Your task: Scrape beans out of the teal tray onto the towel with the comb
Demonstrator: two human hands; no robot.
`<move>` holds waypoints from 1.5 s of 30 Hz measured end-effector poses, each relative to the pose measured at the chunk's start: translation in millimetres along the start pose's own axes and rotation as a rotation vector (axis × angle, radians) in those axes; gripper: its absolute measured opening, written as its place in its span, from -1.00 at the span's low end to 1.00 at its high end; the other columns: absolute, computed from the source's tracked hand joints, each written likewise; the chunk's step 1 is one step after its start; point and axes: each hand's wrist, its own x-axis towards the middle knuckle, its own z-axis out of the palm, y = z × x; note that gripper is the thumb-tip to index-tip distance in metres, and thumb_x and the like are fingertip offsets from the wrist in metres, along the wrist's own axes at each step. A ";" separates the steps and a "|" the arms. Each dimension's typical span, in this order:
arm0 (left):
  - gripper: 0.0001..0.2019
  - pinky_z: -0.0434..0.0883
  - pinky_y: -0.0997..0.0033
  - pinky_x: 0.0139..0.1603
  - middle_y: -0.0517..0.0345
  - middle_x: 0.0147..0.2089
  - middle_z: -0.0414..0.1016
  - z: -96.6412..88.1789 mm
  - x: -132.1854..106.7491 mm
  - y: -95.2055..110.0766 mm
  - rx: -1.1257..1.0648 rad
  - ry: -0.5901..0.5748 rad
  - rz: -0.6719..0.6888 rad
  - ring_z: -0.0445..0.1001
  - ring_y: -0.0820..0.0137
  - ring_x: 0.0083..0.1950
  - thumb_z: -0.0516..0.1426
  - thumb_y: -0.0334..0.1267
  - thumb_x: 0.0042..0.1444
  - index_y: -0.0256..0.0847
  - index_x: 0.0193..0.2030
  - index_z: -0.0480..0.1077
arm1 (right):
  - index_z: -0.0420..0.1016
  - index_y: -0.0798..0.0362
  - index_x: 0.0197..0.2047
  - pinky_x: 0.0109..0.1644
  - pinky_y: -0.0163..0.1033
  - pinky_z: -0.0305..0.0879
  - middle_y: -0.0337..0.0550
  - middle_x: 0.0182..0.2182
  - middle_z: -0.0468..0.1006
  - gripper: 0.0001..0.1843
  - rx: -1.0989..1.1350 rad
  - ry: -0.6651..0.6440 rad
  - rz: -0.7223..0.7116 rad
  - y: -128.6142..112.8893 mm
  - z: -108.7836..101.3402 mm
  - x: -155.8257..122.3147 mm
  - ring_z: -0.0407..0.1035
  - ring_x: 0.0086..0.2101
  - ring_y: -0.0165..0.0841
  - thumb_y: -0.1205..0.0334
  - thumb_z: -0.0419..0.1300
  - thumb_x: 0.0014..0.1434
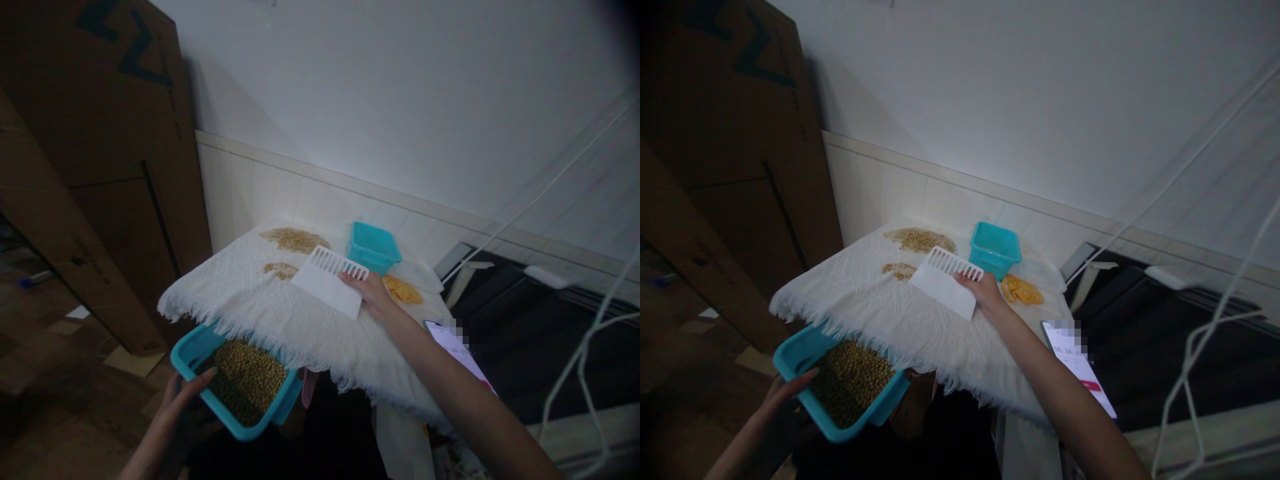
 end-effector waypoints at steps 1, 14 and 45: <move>-0.17 0.80 -0.04 -0.02 -0.02 0.16 0.74 0.6 0.5 0.5 0.017 0.014 -0.017 0.81 -0.02 0.04 0.60 -0.22 -0.03 0.10 0.37 0.44 | 0.72 0.06 -0.31 -0.16 -0.07 0.53 -0.01 -0.32 0.81 -0.16 -0.008 0.007 -0.010 -0.1 -3.2 2.4 0.64 -0.32 -0.12 -0.37 0.75 -0.52; -0.20 0.77 -0.12 -0.06 -0.03 0.11 0.69 4.5 9.3 -16.1 0.065 0.020 -0.012 0.79 -0.13 0.04 0.58 -0.18 -0.01 0.12 0.35 0.42 | 0.70 0.00 -0.32 -0.12 -0.02 0.57 0.04 -0.25 0.84 -0.31 -0.176 0.170 -0.216 -10.0 -3.0 20.7 0.69 -0.19 -0.02 -0.40 0.65 -0.27; -0.16 0.79 -0.04 -0.02 -0.04 0.16 0.72 14.1 -12.6 -18.5 0.097 -0.056 0.009 0.81 -0.11 0.07 0.58 -0.02 0.02 0.07 0.42 0.40 | 0.74 0.02 -0.35 -0.24 -0.07 0.58 0.07 -0.30 0.83 -0.30 -0.153 -0.007 -0.231 -2.0 14.0 4.8 0.70 -0.27 -0.03 -0.46 0.63 -0.20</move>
